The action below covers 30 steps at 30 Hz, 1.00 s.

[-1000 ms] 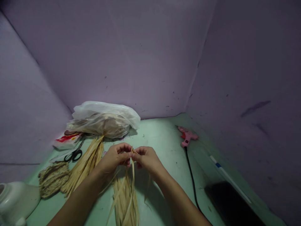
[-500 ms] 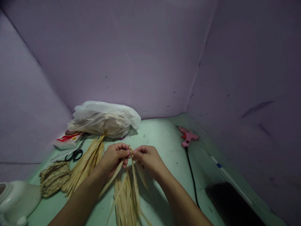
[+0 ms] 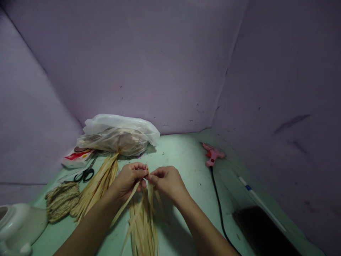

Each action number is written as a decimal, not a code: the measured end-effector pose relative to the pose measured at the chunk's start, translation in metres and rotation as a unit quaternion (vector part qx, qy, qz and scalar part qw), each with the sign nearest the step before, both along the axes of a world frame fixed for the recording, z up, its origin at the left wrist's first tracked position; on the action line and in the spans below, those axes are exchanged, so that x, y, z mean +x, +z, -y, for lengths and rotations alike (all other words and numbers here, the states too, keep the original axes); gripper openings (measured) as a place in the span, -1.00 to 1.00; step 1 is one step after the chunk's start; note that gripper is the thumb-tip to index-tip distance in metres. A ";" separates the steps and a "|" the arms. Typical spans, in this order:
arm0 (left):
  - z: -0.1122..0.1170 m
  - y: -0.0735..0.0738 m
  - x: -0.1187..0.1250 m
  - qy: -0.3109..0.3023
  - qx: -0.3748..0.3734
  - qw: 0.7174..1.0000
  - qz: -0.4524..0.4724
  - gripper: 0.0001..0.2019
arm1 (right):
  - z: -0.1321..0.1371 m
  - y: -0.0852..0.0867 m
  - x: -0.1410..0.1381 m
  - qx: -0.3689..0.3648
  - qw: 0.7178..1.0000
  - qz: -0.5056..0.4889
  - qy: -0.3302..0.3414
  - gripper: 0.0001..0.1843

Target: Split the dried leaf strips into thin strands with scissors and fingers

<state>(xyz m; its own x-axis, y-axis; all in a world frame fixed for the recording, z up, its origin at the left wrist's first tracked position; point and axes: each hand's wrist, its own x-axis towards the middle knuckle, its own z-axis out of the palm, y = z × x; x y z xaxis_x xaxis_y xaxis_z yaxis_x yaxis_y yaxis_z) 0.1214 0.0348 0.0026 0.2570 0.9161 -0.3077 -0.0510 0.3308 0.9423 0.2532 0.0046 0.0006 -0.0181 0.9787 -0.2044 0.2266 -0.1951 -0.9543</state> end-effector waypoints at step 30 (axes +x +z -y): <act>0.006 0.010 -0.001 -0.080 -0.023 0.995 -0.054 -0.91 | 0.002 0.002 -0.003 -0.050 0.970 -0.237 0.024 -0.70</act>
<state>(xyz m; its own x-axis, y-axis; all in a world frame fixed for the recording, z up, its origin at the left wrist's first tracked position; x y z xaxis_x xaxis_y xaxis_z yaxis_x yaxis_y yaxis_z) 0.1207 0.0285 0.0126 0.3612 0.8508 -0.3818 0.1069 0.3690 0.9233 0.2498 0.0024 0.0029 -0.1777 0.9502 -0.2558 -0.2212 -0.2919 -0.9305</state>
